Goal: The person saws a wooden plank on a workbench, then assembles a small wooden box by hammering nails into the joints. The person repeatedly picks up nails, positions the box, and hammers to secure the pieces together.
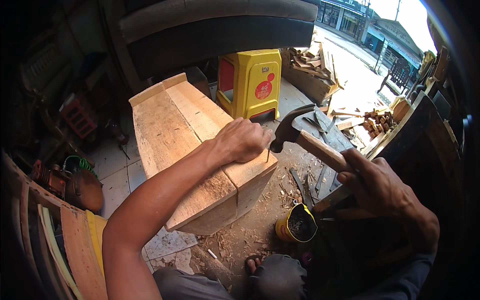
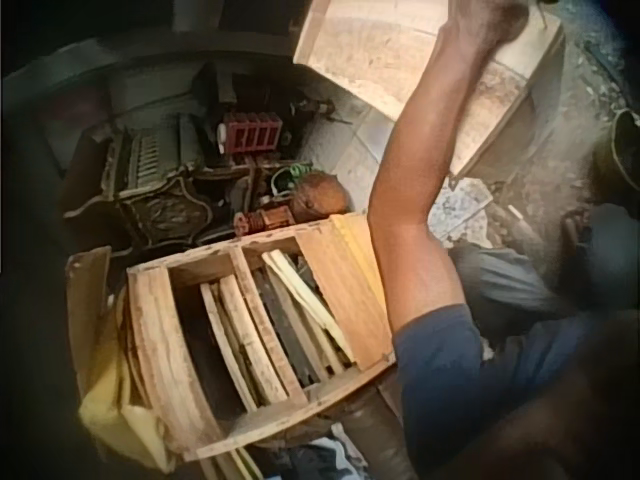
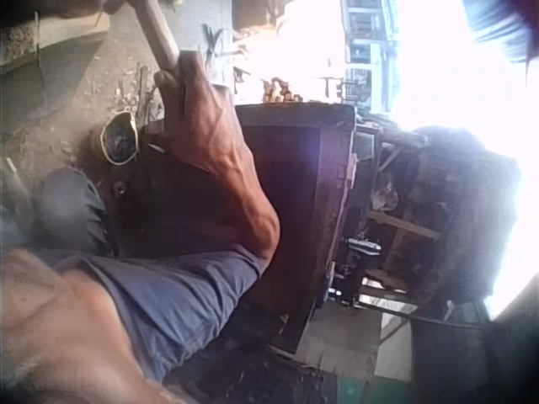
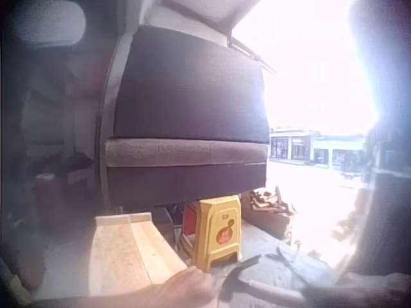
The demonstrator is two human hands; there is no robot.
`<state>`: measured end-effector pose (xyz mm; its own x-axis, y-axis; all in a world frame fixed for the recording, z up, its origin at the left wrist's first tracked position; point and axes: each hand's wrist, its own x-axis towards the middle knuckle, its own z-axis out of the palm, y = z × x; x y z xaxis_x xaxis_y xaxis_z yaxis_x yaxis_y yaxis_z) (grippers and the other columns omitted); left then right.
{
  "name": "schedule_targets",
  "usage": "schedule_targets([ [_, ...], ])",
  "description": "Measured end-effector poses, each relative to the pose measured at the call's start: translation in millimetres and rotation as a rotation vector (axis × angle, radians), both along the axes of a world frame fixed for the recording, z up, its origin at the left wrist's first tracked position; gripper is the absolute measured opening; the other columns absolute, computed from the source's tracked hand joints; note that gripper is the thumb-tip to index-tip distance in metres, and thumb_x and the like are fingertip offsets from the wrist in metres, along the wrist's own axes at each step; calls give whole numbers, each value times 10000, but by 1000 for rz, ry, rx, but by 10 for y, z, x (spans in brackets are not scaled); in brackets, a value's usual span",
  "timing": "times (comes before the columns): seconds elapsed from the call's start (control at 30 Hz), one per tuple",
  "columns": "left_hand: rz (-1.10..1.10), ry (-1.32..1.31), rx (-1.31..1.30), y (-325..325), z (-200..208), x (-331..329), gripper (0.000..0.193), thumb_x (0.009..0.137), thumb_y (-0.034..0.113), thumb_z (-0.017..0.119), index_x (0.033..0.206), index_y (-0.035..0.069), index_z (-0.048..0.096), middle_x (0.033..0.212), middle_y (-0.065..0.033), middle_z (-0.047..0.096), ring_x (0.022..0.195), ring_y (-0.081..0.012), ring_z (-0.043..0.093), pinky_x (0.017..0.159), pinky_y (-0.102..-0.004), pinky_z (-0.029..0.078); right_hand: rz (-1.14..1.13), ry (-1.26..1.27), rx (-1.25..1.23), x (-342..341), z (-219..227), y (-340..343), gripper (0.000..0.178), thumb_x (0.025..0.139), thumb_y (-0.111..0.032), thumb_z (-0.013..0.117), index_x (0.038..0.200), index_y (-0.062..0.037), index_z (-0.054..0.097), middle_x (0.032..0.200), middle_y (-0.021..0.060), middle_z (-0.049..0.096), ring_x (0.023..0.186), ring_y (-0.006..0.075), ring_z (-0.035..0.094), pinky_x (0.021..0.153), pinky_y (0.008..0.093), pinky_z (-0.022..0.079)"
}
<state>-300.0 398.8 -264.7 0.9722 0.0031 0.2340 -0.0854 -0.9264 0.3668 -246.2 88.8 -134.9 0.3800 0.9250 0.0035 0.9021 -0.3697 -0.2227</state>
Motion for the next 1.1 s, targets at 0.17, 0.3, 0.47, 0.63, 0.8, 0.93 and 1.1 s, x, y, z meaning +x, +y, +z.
schedule_targets([
  [0.17,-43,291,-431,193,-490,24,620,1076,379,438,646,-67,467,565,-187,433,530,-259,413,590,-505,404,-179,486,1008,13,15,-65,438,1117,-377,431,1374,-24,472,631,-16,469,423,43,395,378,219,342],
  [0.3,-158,291,-551,141,-626,88,612,1081,381,410,602,0,375,549,-67,308,514,-179,298,535,-457,341,-246,310,1079,121,-174,-173,489,1108,-416,437,1367,-4,481,600,-59,409,422,9,345,376,193,303],
  [0.47,0,339,-443,416,-628,-38,663,1086,411,403,570,-6,407,548,-38,280,512,-158,286,535,-454,323,-256,440,861,146,-653,-182,561,1060,-471,531,1322,25,508,598,-79,397,462,-5,361,413,186,291],
  [0.63,33,480,-186,263,-7,-16,506,1049,270,436,787,-117,631,669,-257,595,638,-340,626,687,-525,491,-336,410,807,148,-726,-198,567,1044,-478,566,1258,48,563,608,-67,439,475,4,392,439,202,315],
  [0.8,-139,339,39,-28,185,32,577,1061,307,392,681,-74,601,608,-234,576,577,-374,588,672,-524,498,-353,421,751,148,-719,-240,548,1040,-460,572,1243,49,576,626,-54,474,491,12,430,453,209,330],
  [0.93,-181,364,219,-61,278,95,565,1055,295,394,653,-27,626,581,-198,568,562,-327,596,662,-497,513,-303,430,690,154,-784,-264,519,1036,-434,585,1232,47,585,664,-34,512,536,24,464,491,226,342],
  [1.1,-170,377,417,-83,480,143,613,1066,333,381,589,38,629,477,-112,507,441,-249,526,583,-426,492,-274,319,607,204,-875,-357,466,1014,-369,624,1178,68,625,731,31,578,616,83,562,561,261,423],
])
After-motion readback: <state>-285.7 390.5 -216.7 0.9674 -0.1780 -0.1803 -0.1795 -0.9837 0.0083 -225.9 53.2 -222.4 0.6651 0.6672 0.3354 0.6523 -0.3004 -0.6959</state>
